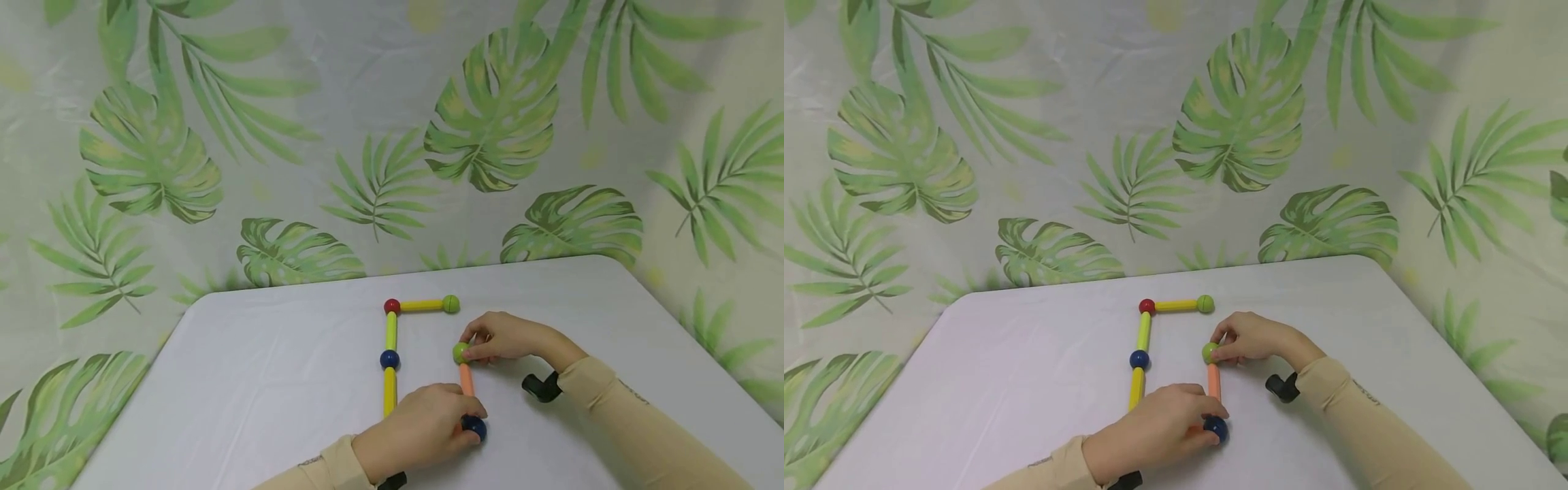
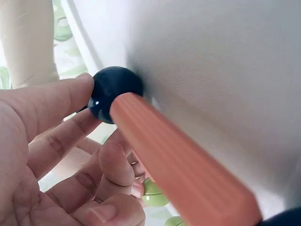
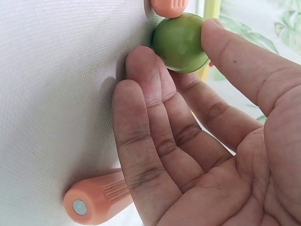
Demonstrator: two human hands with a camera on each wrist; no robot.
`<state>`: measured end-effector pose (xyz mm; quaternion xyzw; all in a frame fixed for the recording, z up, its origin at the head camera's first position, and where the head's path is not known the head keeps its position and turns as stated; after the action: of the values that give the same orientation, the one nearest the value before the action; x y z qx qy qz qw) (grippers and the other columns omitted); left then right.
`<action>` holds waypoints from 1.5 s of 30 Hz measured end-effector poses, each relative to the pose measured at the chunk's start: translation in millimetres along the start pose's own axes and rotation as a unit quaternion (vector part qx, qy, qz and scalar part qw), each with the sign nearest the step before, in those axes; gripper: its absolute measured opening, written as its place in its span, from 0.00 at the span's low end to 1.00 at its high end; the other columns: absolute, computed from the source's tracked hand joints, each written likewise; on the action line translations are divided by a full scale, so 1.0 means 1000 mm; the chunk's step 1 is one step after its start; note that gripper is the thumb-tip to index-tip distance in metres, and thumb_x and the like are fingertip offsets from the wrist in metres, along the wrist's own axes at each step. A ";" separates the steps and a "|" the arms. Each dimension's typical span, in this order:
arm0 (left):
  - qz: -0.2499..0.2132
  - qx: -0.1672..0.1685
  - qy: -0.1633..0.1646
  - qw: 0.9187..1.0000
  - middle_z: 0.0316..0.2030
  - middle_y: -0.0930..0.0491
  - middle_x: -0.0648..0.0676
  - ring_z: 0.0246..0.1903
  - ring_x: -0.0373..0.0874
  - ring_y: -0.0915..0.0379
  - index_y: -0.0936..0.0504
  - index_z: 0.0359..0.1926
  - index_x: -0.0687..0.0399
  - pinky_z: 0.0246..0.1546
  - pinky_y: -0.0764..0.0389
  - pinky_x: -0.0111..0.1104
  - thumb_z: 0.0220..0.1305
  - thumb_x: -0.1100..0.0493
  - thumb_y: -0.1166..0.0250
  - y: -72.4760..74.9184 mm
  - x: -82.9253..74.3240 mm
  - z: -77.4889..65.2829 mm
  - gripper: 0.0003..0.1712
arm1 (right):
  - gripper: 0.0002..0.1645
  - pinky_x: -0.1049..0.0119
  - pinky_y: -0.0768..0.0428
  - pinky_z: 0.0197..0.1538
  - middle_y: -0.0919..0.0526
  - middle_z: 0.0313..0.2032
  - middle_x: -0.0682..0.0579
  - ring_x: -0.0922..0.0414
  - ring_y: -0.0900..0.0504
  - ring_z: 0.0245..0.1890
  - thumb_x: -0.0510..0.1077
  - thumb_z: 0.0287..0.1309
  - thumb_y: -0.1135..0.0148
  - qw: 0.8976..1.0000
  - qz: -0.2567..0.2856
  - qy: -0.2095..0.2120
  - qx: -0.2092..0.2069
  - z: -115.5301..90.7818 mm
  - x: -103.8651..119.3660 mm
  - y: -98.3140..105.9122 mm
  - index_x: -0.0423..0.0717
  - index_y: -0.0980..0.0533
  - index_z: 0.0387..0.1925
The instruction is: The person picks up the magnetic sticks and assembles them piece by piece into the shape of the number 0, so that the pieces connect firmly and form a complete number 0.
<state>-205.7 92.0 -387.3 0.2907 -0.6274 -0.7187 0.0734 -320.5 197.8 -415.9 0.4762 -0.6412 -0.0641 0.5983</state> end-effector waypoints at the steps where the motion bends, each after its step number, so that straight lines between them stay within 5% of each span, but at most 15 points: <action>1: 0.001 -0.001 0.002 1.000 0.40 0.13 0.39 0.36 0.24 0.27 0.10 0.54 0.42 0.39 0.24 0.18 0.68 0.51 0.23 -0.001 0.000 0.000 0.14 | 0.14 0.68 0.25 0.32 0.12 0.30 0.51 0.60 0.21 0.27 0.48 0.71 0.29 1.000 0.000 0.001 0.001 0.000 0.000 0.000 0.44 0.14 0.50; 15: -0.019 0.004 0.010 1.000 0.38 0.16 0.41 0.30 0.23 0.32 0.12 0.54 0.43 0.33 0.29 0.17 0.68 0.51 0.23 -0.002 0.000 0.000 0.15 | 0.15 0.67 0.23 0.32 0.12 0.31 0.52 0.58 0.19 0.28 0.49 0.71 0.29 1.000 -0.011 -0.011 -0.009 -0.007 0.001 0.004 0.45 0.15 0.51; 20: -0.041 0.000 0.028 0.999 0.43 0.13 0.44 0.35 0.26 0.25 0.14 0.57 0.44 0.35 0.25 0.19 0.70 0.52 0.25 0.012 0.012 0.001 0.17 | 0.17 0.63 0.23 0.35 0.12 0.32 0.52 0.58 0.20 0.26 0.52 0.71 0.30 0.998 -0.040 -0.019 -0.051 -0.019 -0.001 0.026 0.46 0.15 0.53; 27: -0.044 -0.057 0.110 0.991 0.44 0.12 0.52 0.37 0.38 0.20 0.13 0.57 0.47 0.37 0.21 0.27 0.71 0.52 0.26 0.055 0.067 0.006 0.17 | 0.15 0.63 0.26 0.33 0.18 0.28 0.53 0.58 0.24 0.28 0.52 0.70 0.29 0.983 -0.113 -0.053 -0.134 -0.038 -0.018 0.055 0.44 0.16 0.46; 34: -0.053 -0.155 0.185 0.969 0.40 0.14 0.54 0.35 0.45 0.22 0.12 0.54 0.52 0.37 0.20 0.36 0.72 0.57 0.27 0.089 0.138 0.011 0.12 | 0.18 0.63 0.26 0.32 0.18 0.29 0.50 0.56 0.25 0.28 0.51 0.65 0.26 0.975 -0.121 -0.104 -0.155 -0.044 -0.041 0.056 0.42 0.19 0.43; 39: -0.070 -0.186 0.252 0.947 0.43 0.14 0.58 0.40 0.50 0.21 0.14 0.56 0.52 0.41 0.19 0.40 0.71 0.57 0.27 0.091 0.180 0.012 0.15 | 0.20 0.64 0.30 0.32 0.21 0.26 0.52 0.57 0.27 0.27 0.55 0.64 0.25 0.974 -0.115 -0.124 -0.151 -0.037 -0.048 0.052 0.45 0.21 0.40; 45: -0.110 -0.177 0.308 0.928 0.49 0.15 0.63 0.44 0.54 0.20 0.22 0.70 0.53 0.43 0.17 0.44 0.72 0.54 0.28 0.076 0.210 0.010 0.28 | 0.20 0.64 0.30 0.33 0.22 0.25 0.53 0.57 0.27 0.28 0.55 0.63 0.24 0.973 -0.124 -0.128 -0.143 -0.029 -0.047 0.048 0.43 0.21 0.38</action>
<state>-403.0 -13.6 -383.3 0.5472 -0.4005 -0.6967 0.2340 -330.0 270.5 -409.7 0.4496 -0.6325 -0.2897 0.5603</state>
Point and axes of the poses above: each hand's wrist, its own z-axis towards the middle knuckle, its own y-axis out of the back of the hand, x = y × z, the point moved 10 cm from there along z, towards the middle knuckle
